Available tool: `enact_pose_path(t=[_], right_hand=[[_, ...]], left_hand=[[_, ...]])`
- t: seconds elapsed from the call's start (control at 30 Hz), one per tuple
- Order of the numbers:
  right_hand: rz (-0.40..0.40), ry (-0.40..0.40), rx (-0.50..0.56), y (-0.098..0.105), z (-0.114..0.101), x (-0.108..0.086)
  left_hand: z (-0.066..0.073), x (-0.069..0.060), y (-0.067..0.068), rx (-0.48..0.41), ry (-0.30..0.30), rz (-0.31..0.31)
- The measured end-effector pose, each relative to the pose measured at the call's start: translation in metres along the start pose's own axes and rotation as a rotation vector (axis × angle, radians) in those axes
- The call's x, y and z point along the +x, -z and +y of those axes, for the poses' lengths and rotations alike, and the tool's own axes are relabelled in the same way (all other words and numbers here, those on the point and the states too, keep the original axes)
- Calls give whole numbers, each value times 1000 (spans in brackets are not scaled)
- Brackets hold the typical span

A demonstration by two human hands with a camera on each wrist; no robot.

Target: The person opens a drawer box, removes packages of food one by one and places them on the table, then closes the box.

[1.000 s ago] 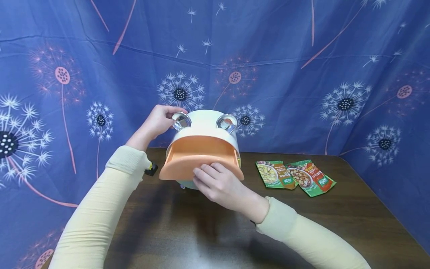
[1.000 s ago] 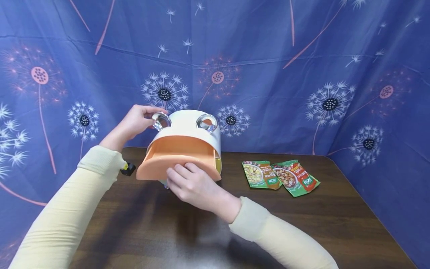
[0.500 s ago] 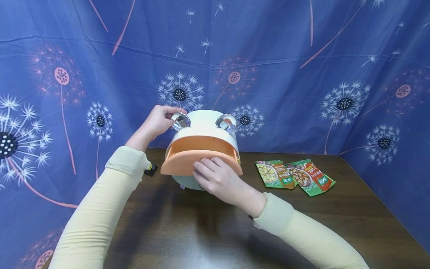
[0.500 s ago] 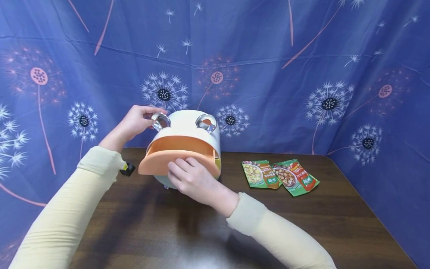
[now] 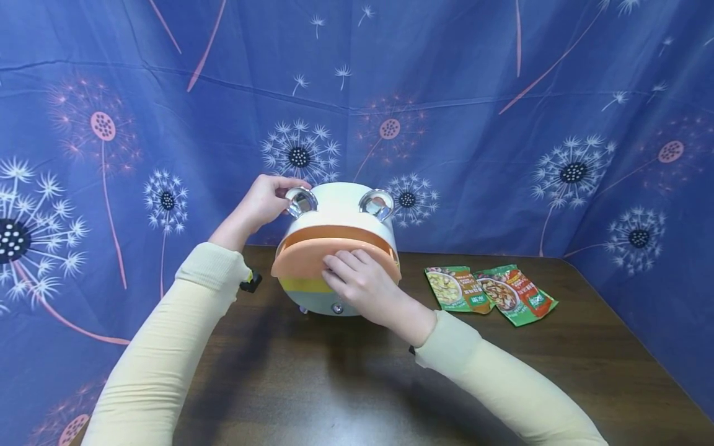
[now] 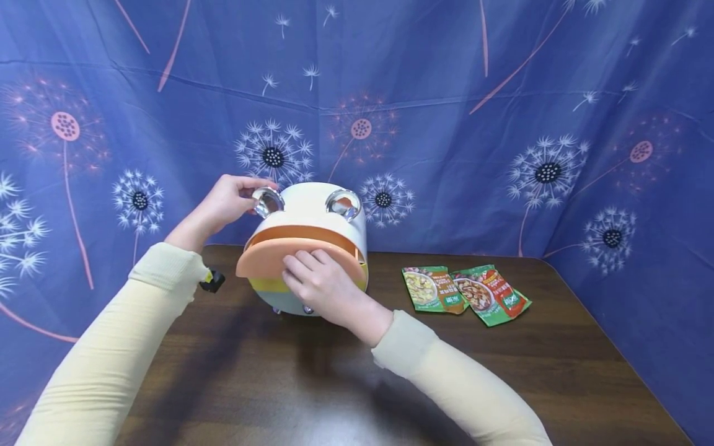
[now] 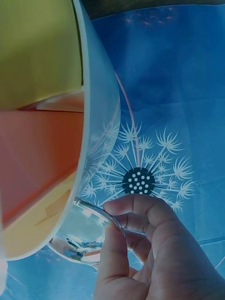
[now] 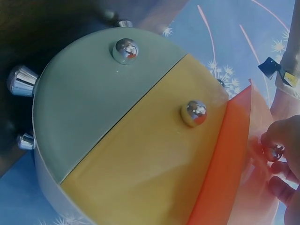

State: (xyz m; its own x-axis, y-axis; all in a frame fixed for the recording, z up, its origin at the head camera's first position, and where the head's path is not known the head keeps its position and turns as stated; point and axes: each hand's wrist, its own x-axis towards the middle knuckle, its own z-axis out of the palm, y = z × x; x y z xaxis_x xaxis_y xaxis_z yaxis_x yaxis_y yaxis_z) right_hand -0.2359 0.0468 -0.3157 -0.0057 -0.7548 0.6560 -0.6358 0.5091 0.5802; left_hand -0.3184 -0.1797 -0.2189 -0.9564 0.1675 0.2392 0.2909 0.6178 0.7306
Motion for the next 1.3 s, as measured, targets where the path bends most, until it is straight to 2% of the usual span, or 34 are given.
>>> enact_pose_path(t=[0.63, 0.97, 1.3], right_hand=[[-16, -69, 85, -19, 13, 1], [-54, -87, 78, -25, 18, 2], [-42, -92, 81, -31, 20, 0]], left_hand=[[0, 0, -1, 10, 7, 14], [0, 0, -2, 4, 10, 12], [0, 0, -2, -2, 12, 15]])
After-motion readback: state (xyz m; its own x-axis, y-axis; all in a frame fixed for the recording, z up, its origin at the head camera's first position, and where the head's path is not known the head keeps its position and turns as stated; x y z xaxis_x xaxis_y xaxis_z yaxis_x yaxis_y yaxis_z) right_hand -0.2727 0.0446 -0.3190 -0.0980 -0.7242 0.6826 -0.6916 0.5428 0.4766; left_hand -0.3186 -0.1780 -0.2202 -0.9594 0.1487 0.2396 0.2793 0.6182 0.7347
